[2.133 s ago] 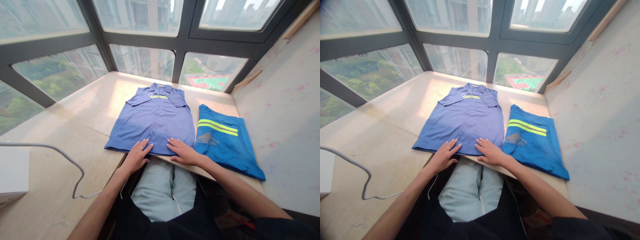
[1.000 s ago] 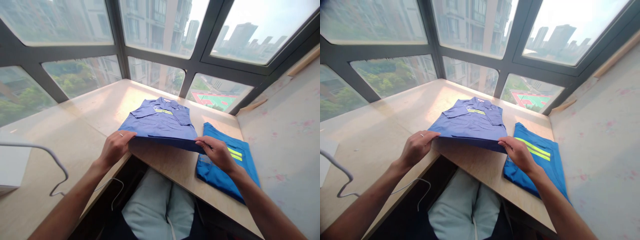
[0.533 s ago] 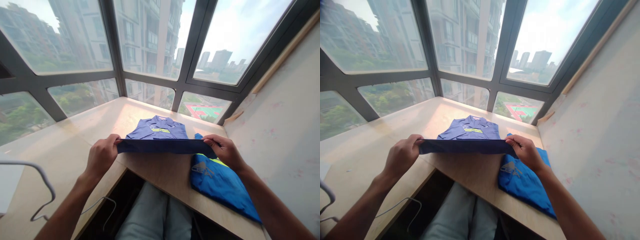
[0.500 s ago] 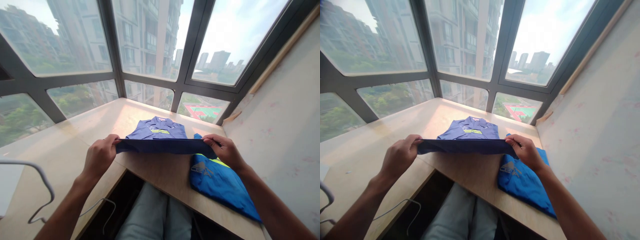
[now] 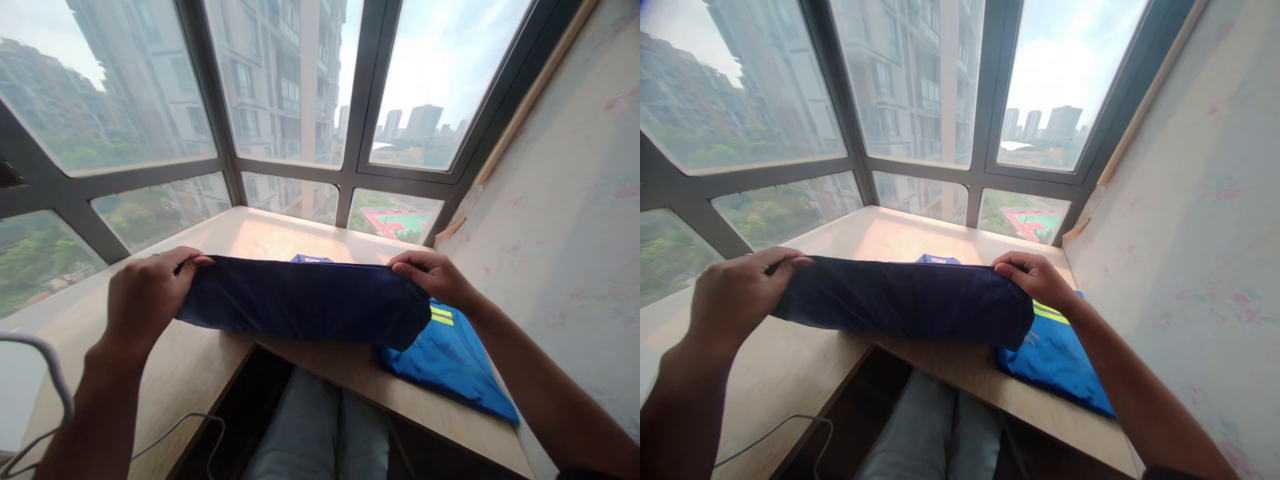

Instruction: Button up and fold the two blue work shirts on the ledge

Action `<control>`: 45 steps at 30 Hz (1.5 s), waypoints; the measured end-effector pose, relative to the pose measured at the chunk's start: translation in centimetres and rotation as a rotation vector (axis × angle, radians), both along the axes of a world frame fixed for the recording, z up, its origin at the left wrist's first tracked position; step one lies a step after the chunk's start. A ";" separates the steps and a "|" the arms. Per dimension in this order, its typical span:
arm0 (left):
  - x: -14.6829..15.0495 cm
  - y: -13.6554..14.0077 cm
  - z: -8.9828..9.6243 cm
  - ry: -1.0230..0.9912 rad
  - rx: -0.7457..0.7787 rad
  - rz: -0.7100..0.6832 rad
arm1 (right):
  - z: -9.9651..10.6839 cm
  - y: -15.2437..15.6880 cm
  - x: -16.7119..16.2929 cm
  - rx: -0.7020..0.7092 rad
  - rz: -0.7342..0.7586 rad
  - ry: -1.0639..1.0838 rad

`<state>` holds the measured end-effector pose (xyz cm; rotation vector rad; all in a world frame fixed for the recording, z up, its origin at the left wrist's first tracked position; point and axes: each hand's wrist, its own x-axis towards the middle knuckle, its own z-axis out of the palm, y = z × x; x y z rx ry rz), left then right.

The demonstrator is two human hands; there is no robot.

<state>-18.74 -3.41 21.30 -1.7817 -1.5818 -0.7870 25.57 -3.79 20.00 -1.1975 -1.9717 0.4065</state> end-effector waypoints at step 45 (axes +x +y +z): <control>3.5 33.0 -22.6 -0.133 -0.840 0.078 | -22.4 27.9 5.6 -0.208 -0.352 -0.320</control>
